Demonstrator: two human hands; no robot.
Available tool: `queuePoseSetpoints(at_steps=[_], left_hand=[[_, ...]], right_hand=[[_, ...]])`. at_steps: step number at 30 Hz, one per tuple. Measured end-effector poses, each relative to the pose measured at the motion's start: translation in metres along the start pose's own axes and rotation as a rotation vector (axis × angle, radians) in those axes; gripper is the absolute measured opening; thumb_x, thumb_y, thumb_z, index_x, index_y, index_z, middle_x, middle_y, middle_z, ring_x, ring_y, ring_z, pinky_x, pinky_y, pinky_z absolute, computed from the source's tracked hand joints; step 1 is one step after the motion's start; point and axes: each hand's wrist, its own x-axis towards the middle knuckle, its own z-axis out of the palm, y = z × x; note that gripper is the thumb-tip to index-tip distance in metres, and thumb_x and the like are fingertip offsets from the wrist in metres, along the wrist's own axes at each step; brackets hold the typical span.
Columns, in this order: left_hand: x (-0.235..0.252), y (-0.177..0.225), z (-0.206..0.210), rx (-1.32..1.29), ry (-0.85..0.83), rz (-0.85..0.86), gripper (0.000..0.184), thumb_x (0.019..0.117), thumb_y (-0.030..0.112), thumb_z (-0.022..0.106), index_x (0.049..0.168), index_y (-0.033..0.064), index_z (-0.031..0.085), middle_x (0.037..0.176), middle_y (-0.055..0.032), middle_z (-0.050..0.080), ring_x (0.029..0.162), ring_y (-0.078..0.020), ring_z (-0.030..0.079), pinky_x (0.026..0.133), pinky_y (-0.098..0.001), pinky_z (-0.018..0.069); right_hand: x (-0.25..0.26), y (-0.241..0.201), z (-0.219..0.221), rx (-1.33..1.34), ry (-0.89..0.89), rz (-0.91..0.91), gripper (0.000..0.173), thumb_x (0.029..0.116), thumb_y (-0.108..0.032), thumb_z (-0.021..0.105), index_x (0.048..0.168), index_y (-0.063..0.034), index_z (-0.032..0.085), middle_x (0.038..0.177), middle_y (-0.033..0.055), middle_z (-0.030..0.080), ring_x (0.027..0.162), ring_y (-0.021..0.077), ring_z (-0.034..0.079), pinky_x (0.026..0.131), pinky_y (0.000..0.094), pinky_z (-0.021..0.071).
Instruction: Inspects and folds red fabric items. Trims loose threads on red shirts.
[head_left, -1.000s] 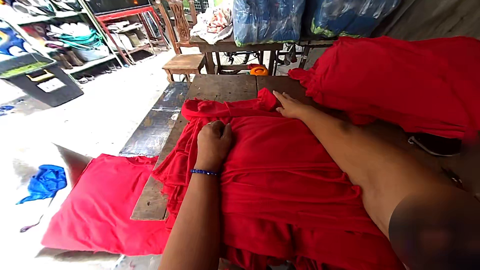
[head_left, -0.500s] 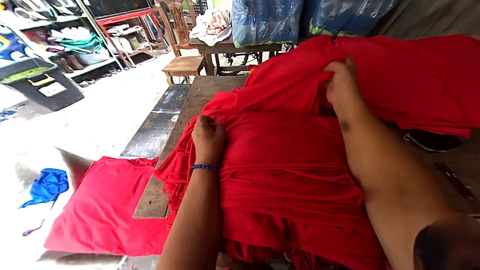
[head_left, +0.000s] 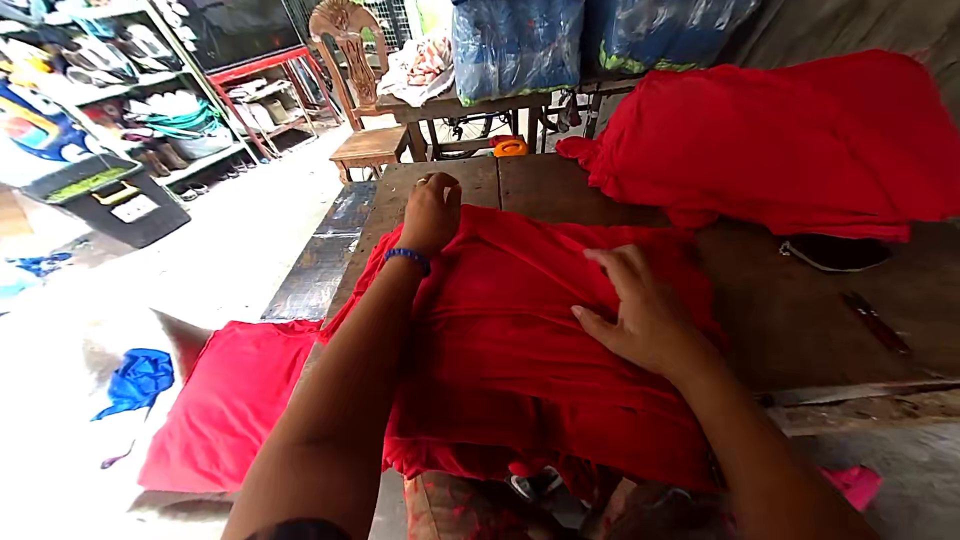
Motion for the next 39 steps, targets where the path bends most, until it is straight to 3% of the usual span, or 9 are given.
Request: queuePoseSetpoints(at_steps=[3, 8, 12, 18, 23, 29, 33, 36, 39], left_hand=[[0.035, 0.001, 0.015, 0.037, -0.248, -0.165, 0.053, 0.1106, 0.039, 0.041, 0.137, -0.0051, 0.057, 0.135, -0.0329, 0.058, 0.130, -0.0472, 0.055, 0.108, -0.0643, 0.0396], [0.056, -0.022, 0.058, 0.232, -0.550, -0.504, 0.085, 0.0995, 0.056, 0.054, 0.158, -0.0022, 0.032, 0.149, -0.0343, 0.047, 0.140, -0.0507, 0.044, 0.110, -0.0720, 0.0332], [0.057, 0.005, 0.044, 0.407, -0.728, -0.473, 0.062, 0.1095, 0.043, 0.041, 0.115, -0.0137, 0.065, 0.125, -0.0343, 0.063, 0.123, -0.0479, 0.059, 0.100, -0.0689, 0.0406], [0.052, -0.040, 0.052, -0.055, 0.024, -0.493, 0.034, 0.0922, 0.020, 0.064, 0.113, -0.0071, 0.067, 0.115, -0.0314, 0.067, 0.115, -0.0475, 0.062, 0.096, -0.0701, 0.0454], [-0.012, -0.022, -0.008, -0.886, 0.699, -0.103, 0.037, 0.1001, 0.004, 0.051, 0.136, -0.0038, 0.042, 0.118, -0.0099, 0.062, 0.109, -0.0137, 0.064, 0.095, -0.0358, 0.0554], [-0.203, -0.008, -0.035, -0.639, 0.497, 0.064, 0.028, 0.0962, 0.011, 0.061, 0.119, 0.0272, 0.057, 0.109, 0.0175, 0.064, 0.098, 0.0024, 0.062, 0.086, -0.0217, 0.0545], [-0.238, 0.028, -0.023, -0.090, 0.326, -0.143, 0.032, 0.0935, 0.001, 0.060, 0.124, -0.0057, 0.067, 0.107, -0.0204, 0.068, 0.099, -0.0271, 0.066, 0.089, -0.0462, 0.0532], [-0.234, 0.028, -0.009, 0.002, 0.452, -0.197, 0.023, 0.0910, 0.000, 0.058, 0.107, -0.0010, 0.076, 0.099, -0.0203, 0.065, 0.098, -0.0313, 0.063, 0.090, -0.0452, 0.0504], [-0.249, -0.015, -0.004, -0.008, 0.622, -0.190, 0.011, 0.0859, -0.001, 0.063, 0.090, -0.0024, 0.074, 0.090, -0.0184, 0.066, 0.092, -0.0289, 0.063, 0.085, -0.0422, 0.0498]], right_hand=[[-0.008, -0.005, 0.006, -0.138, 0.078, 0.026, 0.042, 0.0968, -0.035, 0.059, 0.125, -0.0059, 0.072, 0.107, 0.0129, 0.061, 0.076, 0.0263, 0.064, 0.058, 0.0443, 0.0540], [-0.011, -0.004, 0.006, -0.130, 0.115, 0.211, 0.060, 0.1032, -0.036, 0.052, 0.154, -0.0050, 0.046, 0.117, 0.0185, 0.064, 0.091, 0.0343, 0.067, 0.071, 0.0510, 0.0554], [-0.010, -0.001, 0.009, -0.170, 0.138, 0.259, 0.052, 0.0995, -0.036, 0.052, 0.136, -0.0004, 0.060, 0.111, 0.0180, 0.061, 0.086, 0.0332, 0.066, 0.067, 0.0491, 0.0545], [-0.010, 0.007, 0.014, -0.114, 0.270, 0.204, 0.024, 0.1039, -0.021, 0.055, 0.108, 0.0012, 0.064, 0.100, 0.0172, 0.061, 0.087, 0.0342, 0.065, 0.068, 0.0506, 0.0538], [-0.013, 0.024, 0.014, -0.046, 0.636, 0.117, 0.023, 0.1052, -0.015, 0.053, 0.106, 0.0050, 0.064, 0.104, 0.0215, 0.059, 0.098, 0.0341, 0.060, 0.084, 0.0461, 0.0517], [-0.015, 0.039, 0.017, 0.141, 0.856, -0.140, 0.011, 0.1030, -0.006, 0.052, 0.104, 0.0015, 0.060, 0.108, 0.0132, 0.067, 0.111, 0.0199, 0.063, 0.098, 0.0391, 0.0466], [-0.023, 0.038, 0.005, 0.212, 0.544, -0.127, 0.021, 0.1039, -0.009, 0.054, 0.114, 0.0065, 0.064, 0.109, 0.0186, 0.068, 0.104, 0.0211, 0.064, 0.095, 0.0387, 0.0503], [-0.036, 0.039, -0.011, 0.163, 0.171, 0.025, 0.040, 0.1066, -0.016, 0.047, 0.138, 0.0079, 0.055, 0.129, 0.0298, 0.062, 0.119, 0.0325, 0.062, 0.104, 0.0444, 0.0488], [-0.054, 0.033, -0.011, 0.110, 0.073, 0.108, 0.041, 0.1033, -0.013, 0.048, 0.133, 0.0132, 0.059, 0.123, 0.0383, 0.059, 0.116, 0.0458, 0.058, 0.103, 0.0537, 0.0444]])
